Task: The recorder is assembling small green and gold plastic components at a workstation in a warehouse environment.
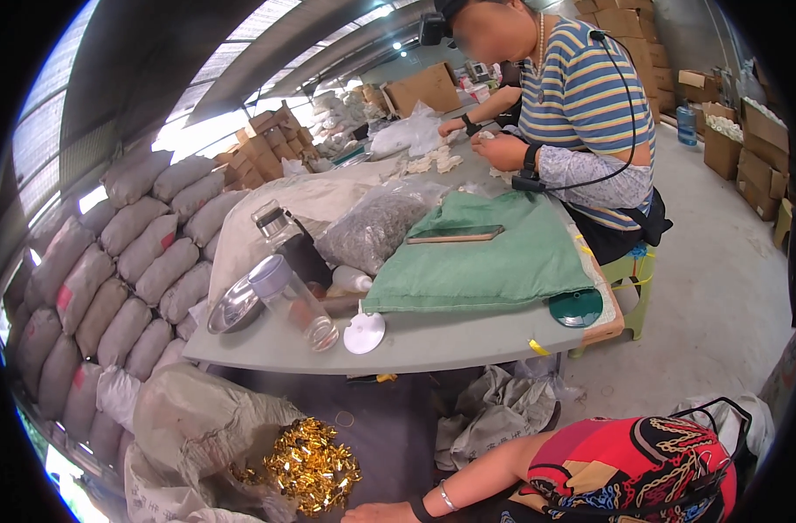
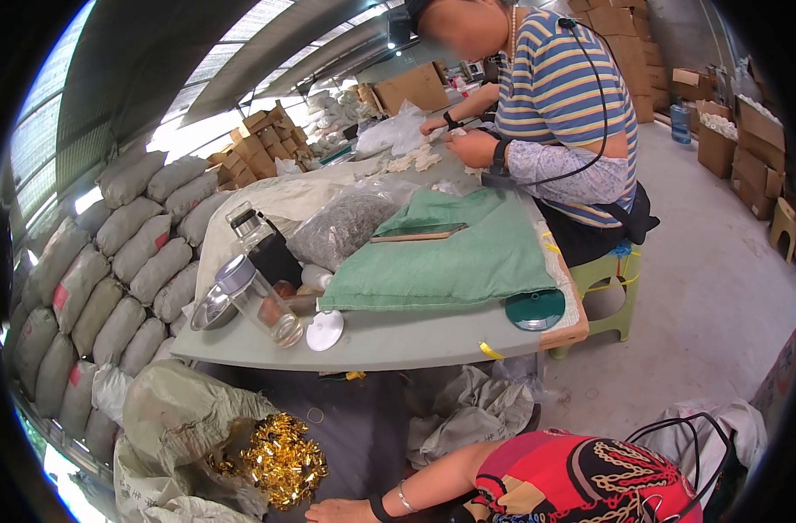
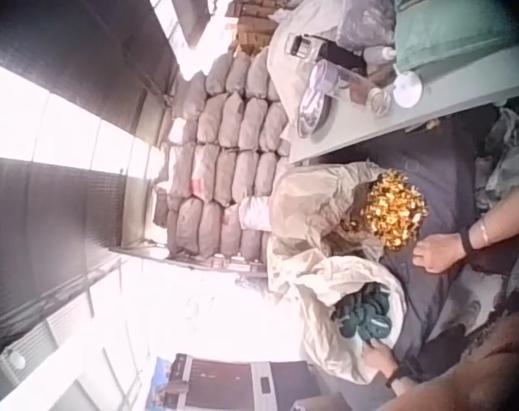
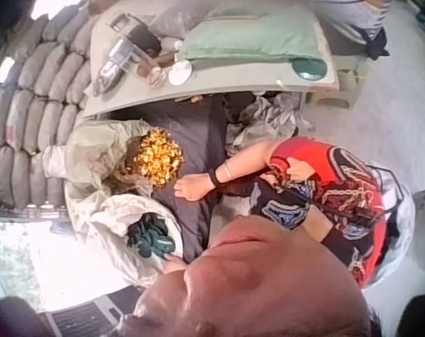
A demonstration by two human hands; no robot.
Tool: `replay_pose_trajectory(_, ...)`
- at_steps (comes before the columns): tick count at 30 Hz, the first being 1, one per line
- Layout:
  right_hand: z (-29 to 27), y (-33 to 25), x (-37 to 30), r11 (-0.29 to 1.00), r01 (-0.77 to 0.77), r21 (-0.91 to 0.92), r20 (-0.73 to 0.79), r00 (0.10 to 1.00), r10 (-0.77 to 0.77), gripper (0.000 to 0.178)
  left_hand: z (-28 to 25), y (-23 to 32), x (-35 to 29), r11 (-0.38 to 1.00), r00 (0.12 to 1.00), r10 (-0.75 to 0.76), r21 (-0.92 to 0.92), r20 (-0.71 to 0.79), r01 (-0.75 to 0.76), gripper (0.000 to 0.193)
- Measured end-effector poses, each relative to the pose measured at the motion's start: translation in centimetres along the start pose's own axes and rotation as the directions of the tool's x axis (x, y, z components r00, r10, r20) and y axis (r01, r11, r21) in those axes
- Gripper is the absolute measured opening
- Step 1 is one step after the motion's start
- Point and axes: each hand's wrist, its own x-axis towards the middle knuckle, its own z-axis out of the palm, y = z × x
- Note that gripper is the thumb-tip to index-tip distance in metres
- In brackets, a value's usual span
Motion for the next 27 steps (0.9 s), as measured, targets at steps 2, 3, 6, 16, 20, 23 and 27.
replay_pose_trajectory(2,-0.1,-0.2,0.2,1.000,0.005,-0.007,0.005,1.000,-0.005,0.017,-0.3,-0.3,-0.2,1.000,1.000,-0.018,-0.003,-0.018,0.018,0.042)
replay_pose_trajectory(3,0.0,-0.3,0.2,1.000,0.005,-0.016,0.011,1.000,-0.005,0.017,-0.5,-0.4,-0.4,1.000,0.999,-0.028,-0.005,-0.027,0.027,0.041)
replay_pose_trajectory(6,0.8,-0.2,0.5,1.000,0.023,-0.003,-0.002,1.000,-0.023,0.017,0.0,-0.6,-0.7,0.998,0.997,-0.062,-0.005,-0.044,0.062,0.041)
replay_pose_trajectory(16,0.5,0.0,0.2,1.000,-0.004,-0.021,0.009,1.000,0.004,0.018,0.9,-0.9,-0.3,0.962,0.991,-0.018,-0.271,-0.132,-0.018,0.038)
replay_pose_trajectory(20,0.3,-0.5,-0.2,1.000,0.007,-0.011,-0.007,1.000,-0.007,0.018,0.8,-1.3,-0.6,0.916,0.987,0.003,-0.396,-0.162,-0.067,0.037)
replay_pose_trajectory(23,0.2,-1.1,-0.4,1.000,0.012,-0.015,0.009,1.000,-0.011,0.018,0.5,-1.9,-1.2,0.881,0.985,0.001,-0.466,-0.171,-0.081,0.037)
replay_pose_trajectory(27,2.0,-0.4,0.2,0.995,-0.038,0.095,0.005,0.999,0.038,0.015,1.8,-2.2,-1.5,0.865,0.994,-0.029,-0.502,-0.103,-0.027,0.036)
